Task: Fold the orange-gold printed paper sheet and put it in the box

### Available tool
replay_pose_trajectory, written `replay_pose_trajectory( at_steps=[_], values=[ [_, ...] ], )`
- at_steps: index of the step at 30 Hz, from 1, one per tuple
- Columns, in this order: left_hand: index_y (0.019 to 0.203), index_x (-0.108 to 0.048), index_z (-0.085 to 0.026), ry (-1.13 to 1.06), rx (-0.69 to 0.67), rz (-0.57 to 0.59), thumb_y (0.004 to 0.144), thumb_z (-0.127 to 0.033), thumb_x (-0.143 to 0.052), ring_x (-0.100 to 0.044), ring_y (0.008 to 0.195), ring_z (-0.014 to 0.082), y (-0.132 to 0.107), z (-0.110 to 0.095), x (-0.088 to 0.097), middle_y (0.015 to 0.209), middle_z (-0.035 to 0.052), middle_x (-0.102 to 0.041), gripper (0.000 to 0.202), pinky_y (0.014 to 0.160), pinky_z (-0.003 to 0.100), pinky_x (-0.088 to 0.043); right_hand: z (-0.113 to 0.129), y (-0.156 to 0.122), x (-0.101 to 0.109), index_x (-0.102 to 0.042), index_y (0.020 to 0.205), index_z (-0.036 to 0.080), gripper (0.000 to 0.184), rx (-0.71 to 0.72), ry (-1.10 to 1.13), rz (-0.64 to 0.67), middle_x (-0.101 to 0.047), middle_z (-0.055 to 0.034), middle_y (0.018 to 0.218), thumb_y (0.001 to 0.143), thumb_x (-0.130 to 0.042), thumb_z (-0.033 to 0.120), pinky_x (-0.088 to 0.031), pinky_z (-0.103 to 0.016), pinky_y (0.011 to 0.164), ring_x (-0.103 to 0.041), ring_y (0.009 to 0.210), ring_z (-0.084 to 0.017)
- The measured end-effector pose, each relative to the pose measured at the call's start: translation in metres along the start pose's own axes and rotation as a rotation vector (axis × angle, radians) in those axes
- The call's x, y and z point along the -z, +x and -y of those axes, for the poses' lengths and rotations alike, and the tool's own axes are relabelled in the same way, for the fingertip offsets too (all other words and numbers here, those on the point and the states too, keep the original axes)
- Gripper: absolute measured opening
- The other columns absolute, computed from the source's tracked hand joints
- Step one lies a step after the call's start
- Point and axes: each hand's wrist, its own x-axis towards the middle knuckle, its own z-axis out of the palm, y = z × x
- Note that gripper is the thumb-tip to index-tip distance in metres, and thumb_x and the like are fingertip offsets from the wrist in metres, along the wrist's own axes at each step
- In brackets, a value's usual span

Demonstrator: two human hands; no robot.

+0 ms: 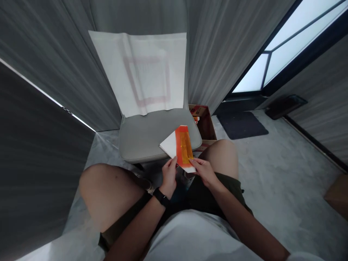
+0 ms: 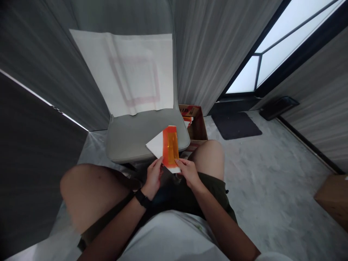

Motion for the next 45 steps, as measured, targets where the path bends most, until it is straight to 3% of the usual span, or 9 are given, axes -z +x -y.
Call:
replay_pose_trajectory(
  at_steps=[6, 10, 23, 26, 30, 34, 38, 41, 45],
  values=[
    [0.074, -0.069, -0.015, -0.017, -0.092, -0.084, 0.054, -0.072, -0.090, -0.047, 0.059, 0.0090, 0.012, -0.012, 0.008, 0.065, -0.0032, -0.058, 0.064, 0.054, 0.023, -0.030, 0.003, 0.000, 0.009, -0.085, 0.094, 0.018, 0.056, 0.024, -0.045, 0.081, -0.080, -0.0052, 0.083, 0.060, -0.091, 0.062, -0.052, -0.030, 0.058, -0.067, 0.065, -0.019],
    [0.083, -0.073, -0.014, -0.039, -0.128, -0.108, 0.056, -0.071, -0.090, -0.053, 0.065, 0.0110, 0.020, -0.023, 0.016, 0.073, -0.0004, -0.064, 0.065, 0.056, 0.023, -0.032, 0.002, 0.003, 0.016, -0.085, 0.097, 0.019, 0.058, 0.006, -0.079, 0.114, -0.080, -0.0055, 0.085, 0.061, -0.091, 0.064, -0.053, -0.032, 0.061, -0.068, 0.068, -0.020],
    [0.078, -0.066, -0.017, -0.065, -0.180, -0.197, 0.063, -0.064, -0.090, -0.055, 0.062, 0.0109, 0.019, -0.036, 0.035, 0.071, -0.0016, -0.064, 0.055, 0.054, 0.022, -0.036, 0.022, 0.001, 0.029, -0.086, 0.093, 0.021, 0.041, 0.035, -0.152, 0.199, -0.081, -0.0043, 0.085, 0.069, -0.087, 0.054, -0.052, -0.028, 0.065, -0.067, 0.069, -0.018],
    [0.088, -0.072, -0.015, 0.081, -0.258, -0.134, 0.068, -0.067, -0.087, -0.065, 0.072, 0.0160, 0.016, -0.051, 0.048, 0.083, 0.0046, -0.073, 0.057, 0.063, 0.025, -0.047, 0.042, 0.005, 0.039, -0.086, 0.090, 0.021, 0.036, 0.142, -0.308, 0.275, -0.080, -0.0015, 0.082, 0.073, -0.082, 0.053, -0.048, -0.026, 0.064, -0.064, 0.069, -0.016],
    [0.121, -0.072, -0.017, 0.198, -0.118, 0.131, 0.075, -0.064, -0.085, -0.074, 0.091, 0.0221, 0.024, -0.079, 0.062, 0.107, 0.0120, -0.079, 0.067, 0.076, 0.029, -0.055, 0.083, 0.017, 0.051, -0.084, 0.084, 0.020, 0.032, 0.261, -0.510, 0.496, -0.075, 0.0013, 0.074, 0.080, -0.077, 0.051, -0.044, -0.024, 0.063, -0.057, 0.067, -0.014],
    [0.119, -0.074, -0.018, 0.277, -0.051, 0.257, 0.066, -0.062, -0.092, -0.074, 0.083, 0.0195, 0.028, -0.098, 0.061, 0.106, 0.0091, -0.079, 0.072, 0.070, 0.025, -0.055, 0.116, 0.040, 0.047, -0.084, 0.089, 0.019, 0.030, 0.351, -0.609, 0.614, -0.074, 0.0006, 0.077, 0.084, -0.075, 0.047, -0.043, -0.024, 0.064, -0.057, 0.068, -0.012],
    [0.101, -0.077, -0.017, 0.318, -0.028, 0.221, 0.055, -0.065, -0.094, -0.073, 0.080, 0.0192, 0.024, -0.099, 0.058, 0.099, 0.0070, -0.080, 0.069, 0.067, 0.024, -0.054, 0.134, 0.061, 0.042, -0.084, 0.096, 0.018, 0.029, 0.328, -0.682, 0.680, -0.076, -0.0009, 0.085, 0.084, -0.079, 0.044, -0.046, -0.025, 0.067, -0.061, 0.074, -0.014],
    [0.088, -0.075, -0.018, 0.279, -0.037, 0.132, 0.048, -0.062, -0.098, -0.070, 0.070, 0.0150, 0.022, -0.097, 0.053, 0.083, 0.0022, -0.076, 0.064, 0.061, 0.021, -0.051, 0.139, 0.064, 0.049, -0.083, 0.103, 0.019, 0.034, 0.267, -0.558, 0.691, -0.077, -0.0036, 0.098, 0.085, -0.080, 0.047, -0.052, -0.026, 0.075, -0.066, 0.085, -0.017],
    [0.082, -0.069, -0.018, 0.121, -0.069, 0.057, 0.042, -0.058, -0.100, -0.057, 0.056, 0.0066, 0.024, -0.099, 0.023, 0.069, -0.0048, -0.067, 0.064, 0.048, 0.014, -0.039, 0.126, 0.046, 0.066, -0.071, 0.130, 0.026, 0.055, 0.135, 0.067, 0.547, -0.077, -0.0072, 0.114, 0.089, -0.073, 0.062, -0.059, -0.033, 0.088, -0.072, 0.100, -0.020]
  ],
)
